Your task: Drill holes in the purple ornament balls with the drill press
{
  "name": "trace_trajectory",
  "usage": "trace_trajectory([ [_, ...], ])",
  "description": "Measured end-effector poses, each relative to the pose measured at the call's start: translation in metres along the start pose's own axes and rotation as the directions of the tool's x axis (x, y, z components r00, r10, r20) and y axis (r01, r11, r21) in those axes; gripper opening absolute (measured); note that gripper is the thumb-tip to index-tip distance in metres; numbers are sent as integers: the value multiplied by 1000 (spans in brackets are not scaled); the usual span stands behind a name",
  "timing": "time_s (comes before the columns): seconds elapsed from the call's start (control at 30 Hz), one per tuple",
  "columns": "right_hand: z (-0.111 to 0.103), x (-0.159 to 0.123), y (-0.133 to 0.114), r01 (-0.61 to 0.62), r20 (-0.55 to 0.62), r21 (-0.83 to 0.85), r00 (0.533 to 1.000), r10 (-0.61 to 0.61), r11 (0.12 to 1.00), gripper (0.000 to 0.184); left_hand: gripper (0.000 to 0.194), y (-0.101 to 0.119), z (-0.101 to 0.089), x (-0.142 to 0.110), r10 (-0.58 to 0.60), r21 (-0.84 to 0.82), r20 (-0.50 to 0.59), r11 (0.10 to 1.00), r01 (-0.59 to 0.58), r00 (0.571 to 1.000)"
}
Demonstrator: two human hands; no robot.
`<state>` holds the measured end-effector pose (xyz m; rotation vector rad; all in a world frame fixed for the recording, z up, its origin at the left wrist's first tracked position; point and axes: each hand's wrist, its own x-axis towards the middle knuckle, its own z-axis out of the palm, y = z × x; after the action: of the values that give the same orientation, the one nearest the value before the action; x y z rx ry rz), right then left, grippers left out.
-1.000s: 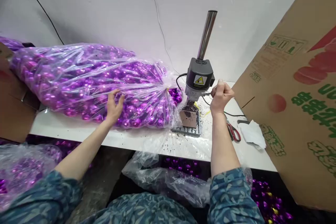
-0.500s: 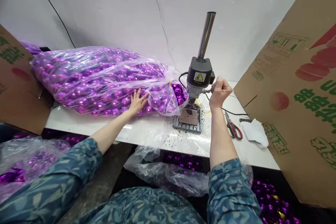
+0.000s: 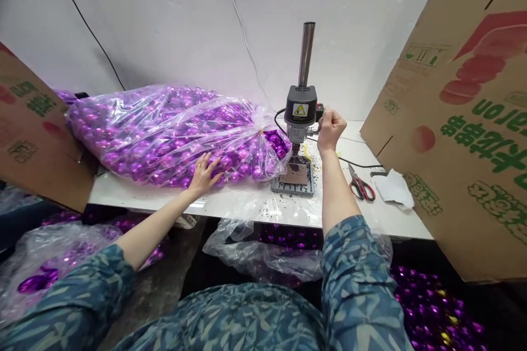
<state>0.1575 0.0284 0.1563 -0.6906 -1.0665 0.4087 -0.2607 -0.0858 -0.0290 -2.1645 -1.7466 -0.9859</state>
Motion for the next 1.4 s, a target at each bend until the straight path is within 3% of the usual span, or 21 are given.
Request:
trace_trajectory([
  [0.1,-2,1,4,-41,8,-3,999,41,999,61,60,41,9,9,215,18,45,976,-216,976],
  [0.2,-5,2,9,-90,21,-18,996,90,996,42,68,103,28,34,464,12,201,880,-476,863],
  [0.27,-7,2,11,-116,30,-30,993,117,993,46,75,140,41,53,489,36,269,856,-516,830],
  [0.37,-9,2,12,-127,38,-42,991,128,991,50,66,169,53,71,382,89,367,893,-441,848],
  [0.47,-11,0,8,-97,34,-45,995,98,994,45,41,163,55,69,337,128,440,894,-429,833],
  [0.53,-12,-2,4,-58,23,-42,998,59,997,46,49,149,51,56,370,141,444,870,-472,816],
  [0.63,-11,-4,-3,9,3,-34,1000,-9,999,65,63,126,43,27,447,118,468,823,-556,762],
  [0.73,-9,-4,-10,55,-16,-35,998,-55,998,69,60,112,36,3,496,78,488,795,-602,719],
  [0.93,-8,-4,-14,87,-23,-50,996,-88,995,66,30,98,39,-6,597,-13,336,776,-630,728],
  [1.03,-9,-4,-15,83,-7,-61,996,-84,995,67,30,103,43,2,523,-58,279,846,-530,805],
  [1.1,-9,-4,-16,80,-7,-64,997,-81,995,69,33,115,43,11,378,-18,288,921,-390,880],
  [1.17,-7,-5,-17,94,-28,-54,995,-96,994,70,39,131,42,24,227,52,313,966,-255,922],
  [1.23,-4,-5,-18,117,-56,-48,991,-119,992,71,42,147,41,38,130,96,374,979,-178,918],
  [1.33,0,-5,-16,123,-86,-92,988,-131,988,75,35,162,43,52,105,66,550,984,-168,828],
  [1.4,1,-5,-12,114,-99,-146,987,-129,983,77,33,161,48,52,146,9,598,982,-189,788],
])
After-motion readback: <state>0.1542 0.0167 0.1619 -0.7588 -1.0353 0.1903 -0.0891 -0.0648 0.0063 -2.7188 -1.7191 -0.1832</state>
